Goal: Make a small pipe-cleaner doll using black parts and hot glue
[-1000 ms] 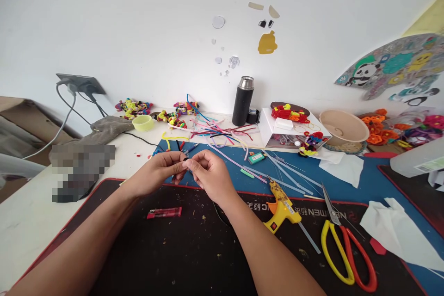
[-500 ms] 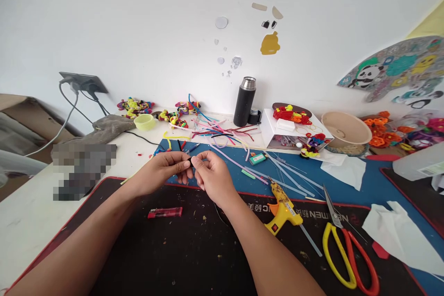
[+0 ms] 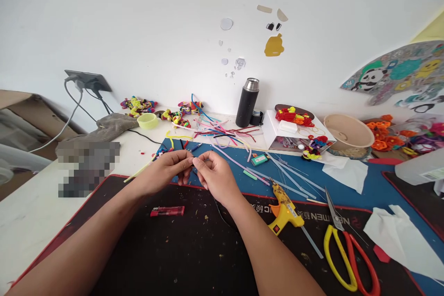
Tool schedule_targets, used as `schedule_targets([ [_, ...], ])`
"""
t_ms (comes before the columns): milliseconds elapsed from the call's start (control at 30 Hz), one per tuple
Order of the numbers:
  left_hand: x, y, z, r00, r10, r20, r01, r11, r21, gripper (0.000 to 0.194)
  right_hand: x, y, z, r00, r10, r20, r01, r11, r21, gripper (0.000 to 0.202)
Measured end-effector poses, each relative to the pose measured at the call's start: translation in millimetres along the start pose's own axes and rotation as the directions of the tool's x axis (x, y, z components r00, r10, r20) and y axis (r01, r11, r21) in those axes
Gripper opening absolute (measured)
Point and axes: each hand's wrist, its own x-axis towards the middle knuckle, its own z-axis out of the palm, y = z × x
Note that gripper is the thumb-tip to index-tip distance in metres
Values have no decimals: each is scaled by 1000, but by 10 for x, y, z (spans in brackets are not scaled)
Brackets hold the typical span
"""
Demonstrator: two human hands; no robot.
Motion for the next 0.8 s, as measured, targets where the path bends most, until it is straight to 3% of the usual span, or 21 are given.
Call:
schedule_targets([
  [167,26,-48,-93,994,41,-104,-45,998,-36,45,-3,-91,-177,993,-82,-84,53,953,-299,31],
  [267,38,-66,-161,981,26,-192,-33,999,-32,42,-14,-155,-299,965,-214,-155,57,740,-670,21],
  [367,43,-73,-209,976,5,-216,-1,1000,19,42,-17,-196,-368,971,-197,-138,-23,493,-870,17],
  [467,45,-64,-223,982,0,-186,19,995,100,45,-14,-194,-370,989,-88,-120,-79,368,-926,15],
  [633,47,-37,-205,987,14,-158,17,981,196,46,-12,-148,-328,995,35,-96,-101,251,-963,16],
  [800,47,-74,-195,991,12,-133,19,973,228,46,-7,-114,-321,993,80,-86,-102,224,-969,16],
])
